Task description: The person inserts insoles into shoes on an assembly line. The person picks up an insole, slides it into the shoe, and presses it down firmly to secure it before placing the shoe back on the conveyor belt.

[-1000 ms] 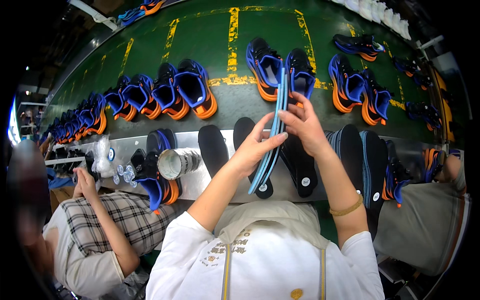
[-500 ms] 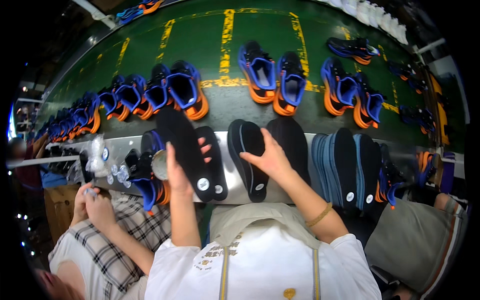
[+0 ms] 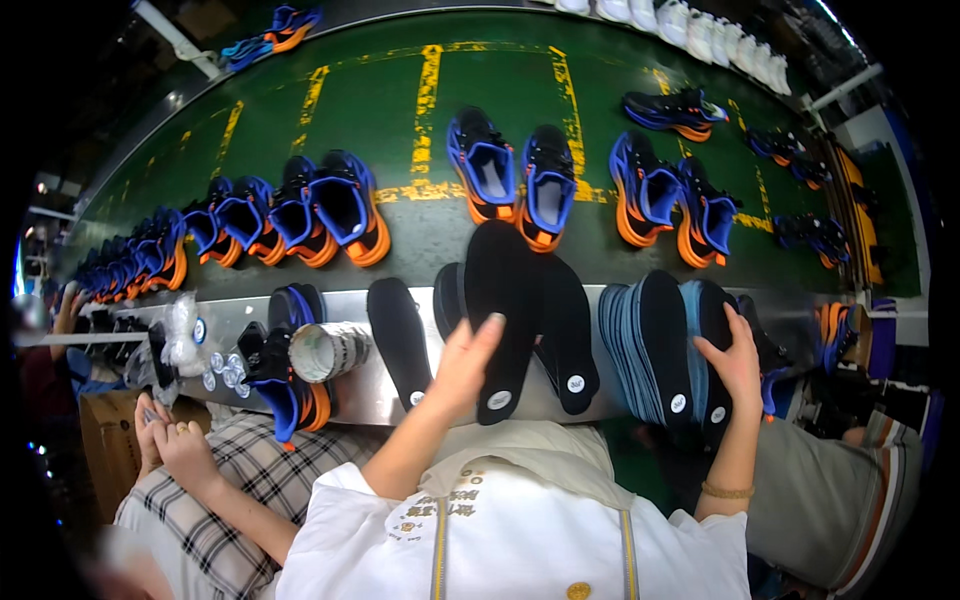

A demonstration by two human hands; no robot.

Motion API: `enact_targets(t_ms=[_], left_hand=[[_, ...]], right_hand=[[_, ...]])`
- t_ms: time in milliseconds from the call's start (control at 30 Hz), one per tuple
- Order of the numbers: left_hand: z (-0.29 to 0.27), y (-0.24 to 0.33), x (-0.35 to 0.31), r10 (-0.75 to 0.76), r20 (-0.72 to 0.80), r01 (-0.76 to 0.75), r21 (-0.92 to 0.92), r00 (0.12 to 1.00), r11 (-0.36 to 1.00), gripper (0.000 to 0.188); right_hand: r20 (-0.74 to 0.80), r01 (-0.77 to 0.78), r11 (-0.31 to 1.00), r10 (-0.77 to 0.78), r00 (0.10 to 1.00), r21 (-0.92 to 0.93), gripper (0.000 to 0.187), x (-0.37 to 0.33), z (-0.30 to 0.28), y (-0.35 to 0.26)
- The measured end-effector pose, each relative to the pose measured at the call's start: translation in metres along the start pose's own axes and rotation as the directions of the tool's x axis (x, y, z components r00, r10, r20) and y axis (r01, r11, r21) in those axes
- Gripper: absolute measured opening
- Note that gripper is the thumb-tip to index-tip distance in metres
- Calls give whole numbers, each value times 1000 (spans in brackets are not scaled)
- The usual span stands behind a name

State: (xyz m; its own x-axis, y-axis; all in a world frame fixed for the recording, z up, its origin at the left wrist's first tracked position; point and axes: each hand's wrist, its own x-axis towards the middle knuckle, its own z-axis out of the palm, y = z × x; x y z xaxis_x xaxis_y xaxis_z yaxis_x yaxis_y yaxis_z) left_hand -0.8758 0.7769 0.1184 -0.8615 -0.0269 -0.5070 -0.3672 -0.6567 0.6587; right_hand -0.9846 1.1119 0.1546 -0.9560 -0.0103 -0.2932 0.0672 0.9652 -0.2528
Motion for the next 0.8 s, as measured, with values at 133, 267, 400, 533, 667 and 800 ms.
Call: enact_targets(t_ms=[133,267,400,533,667,800], left_hand=[[14,-9,-7,201,39,-205,265,979,942,34],[25,-4,-14,329,66,-321,457,942,829,39],[25,-1,-21,366,50,-312,638,929,704,45],[29,2,-20,427,77,-332,756,901,564,44],[47,-7,-4,193,-61,-199,-114,979,973,47],[44,-17,18,-31,77,44,-167,997,985,44]], right_hand=[[21,-1,995,-1,1000,100,72,10,1,3],[73,19,998,-24,997,62,74,15,7,7],[57,41,998,-44,997,57,75,12,9,7],[-279,247,960,-274,920,-129,71,2,12,-10],[58,212,593,-403,913,777,76,-45,43,-122],[263,146,656,-483,835,741,85,-49,68,-139]])
